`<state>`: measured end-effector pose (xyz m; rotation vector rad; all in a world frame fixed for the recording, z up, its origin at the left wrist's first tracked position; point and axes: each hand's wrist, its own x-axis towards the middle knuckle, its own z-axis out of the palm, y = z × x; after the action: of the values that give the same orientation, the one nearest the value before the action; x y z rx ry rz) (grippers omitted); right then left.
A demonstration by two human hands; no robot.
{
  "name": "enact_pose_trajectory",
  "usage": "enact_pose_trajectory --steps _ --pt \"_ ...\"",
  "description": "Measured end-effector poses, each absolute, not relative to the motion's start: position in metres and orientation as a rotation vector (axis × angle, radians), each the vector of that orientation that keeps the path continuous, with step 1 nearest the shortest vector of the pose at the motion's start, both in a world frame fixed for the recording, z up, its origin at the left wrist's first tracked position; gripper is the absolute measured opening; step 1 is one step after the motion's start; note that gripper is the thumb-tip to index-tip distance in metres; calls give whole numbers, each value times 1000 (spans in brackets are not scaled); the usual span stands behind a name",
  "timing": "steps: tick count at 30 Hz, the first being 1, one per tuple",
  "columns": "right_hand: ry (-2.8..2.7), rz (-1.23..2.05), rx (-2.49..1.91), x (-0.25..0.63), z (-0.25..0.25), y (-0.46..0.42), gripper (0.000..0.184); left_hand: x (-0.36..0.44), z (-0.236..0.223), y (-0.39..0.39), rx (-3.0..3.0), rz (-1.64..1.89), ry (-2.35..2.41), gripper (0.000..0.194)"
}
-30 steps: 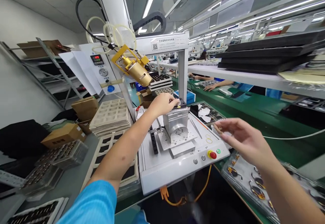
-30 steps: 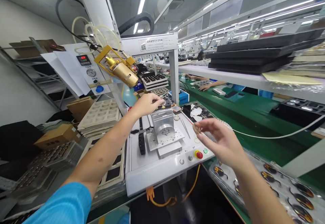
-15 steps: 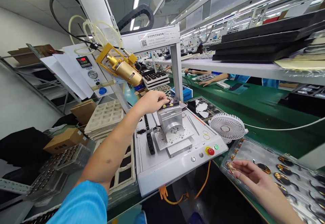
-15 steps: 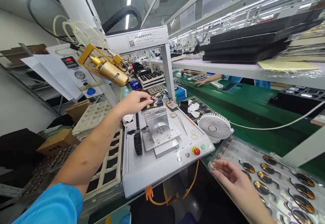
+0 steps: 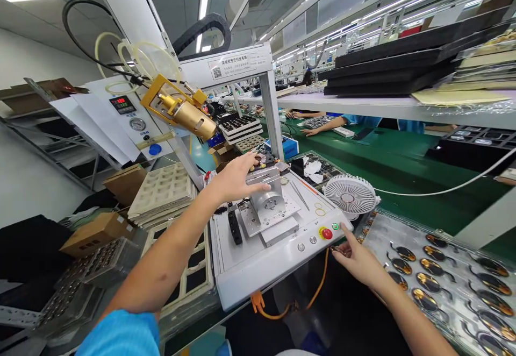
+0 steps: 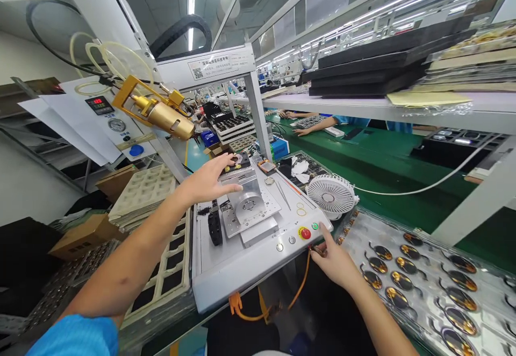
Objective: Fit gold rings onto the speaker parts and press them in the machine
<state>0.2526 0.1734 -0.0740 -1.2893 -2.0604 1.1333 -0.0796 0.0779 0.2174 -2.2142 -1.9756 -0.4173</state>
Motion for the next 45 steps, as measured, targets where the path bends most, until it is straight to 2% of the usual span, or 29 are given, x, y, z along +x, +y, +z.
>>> enact_pose_trajectory --steps 2,4,8,12,14,16,19,22,25,29,34,36,39,40,43,45 --pt "-2194 1009 -1361 244 -74 174 88 -77 215 59 -2202 -535 -1953 78" --pt "-2293 909 -1396 240 -72 170 87 -67 195 33 -2155 -820 -1826 62" --pt "-2413 727 -1453 237 -63 155 85 -24 99 -15 -2253 -1470 -1478 28" --pt "-2465 604 -1493 233 -56 144 82 34 -14 -45 -2297 -1837 -1966 15" --pt "-2448 603 -1475 234 -53 145 81 55 -50 -54 -2407 -1933 -2155 17" --pt "-2409 646 -1452 237 -49 148 78 67 -67 -60 -2490 -1948 -2308 19" --pt "-2360 804 -1372 247 -38 142 64 69 -67 -61 -2299 -2087 -2590 27" --pt "-2221 1193 -1002 256 -29 113 54 70 -58 -51 -1979 -2675 -2662 42" --pt "-1994 1388 -662 256 -28 76 75 79 -55 -41 -1788 -3272 -2383 54" --pt "-1895 1257 -660 249 -40 49 82 90 -61 -35 -1623 -3618 -2125 54" --pt "-1987 1217 -602 253 -40 59 76 87 -67 -32 -1437 -3552 -2251 58" --pt "-2160 1102 -768 260 -33 81 58 85 -67 -31 -1351 -3454 -2383 57" --pt "-2289 806 -1326 271 -24 131 17 84 -65 -33 -1280 -3394 -2458 56" --pt "-2284 734 -1471 274 -23 149 11 85 -65 -34 -1266 -3396 -2442 57" --pt "-2277 664 -1668 279 -26 187 5 86 -64 -37 -1242 -3399 -2387 60" --pt "-2288 658 -1732 280 -33 199 11 85 -64 -40 -1270 -3387 -2379 61"
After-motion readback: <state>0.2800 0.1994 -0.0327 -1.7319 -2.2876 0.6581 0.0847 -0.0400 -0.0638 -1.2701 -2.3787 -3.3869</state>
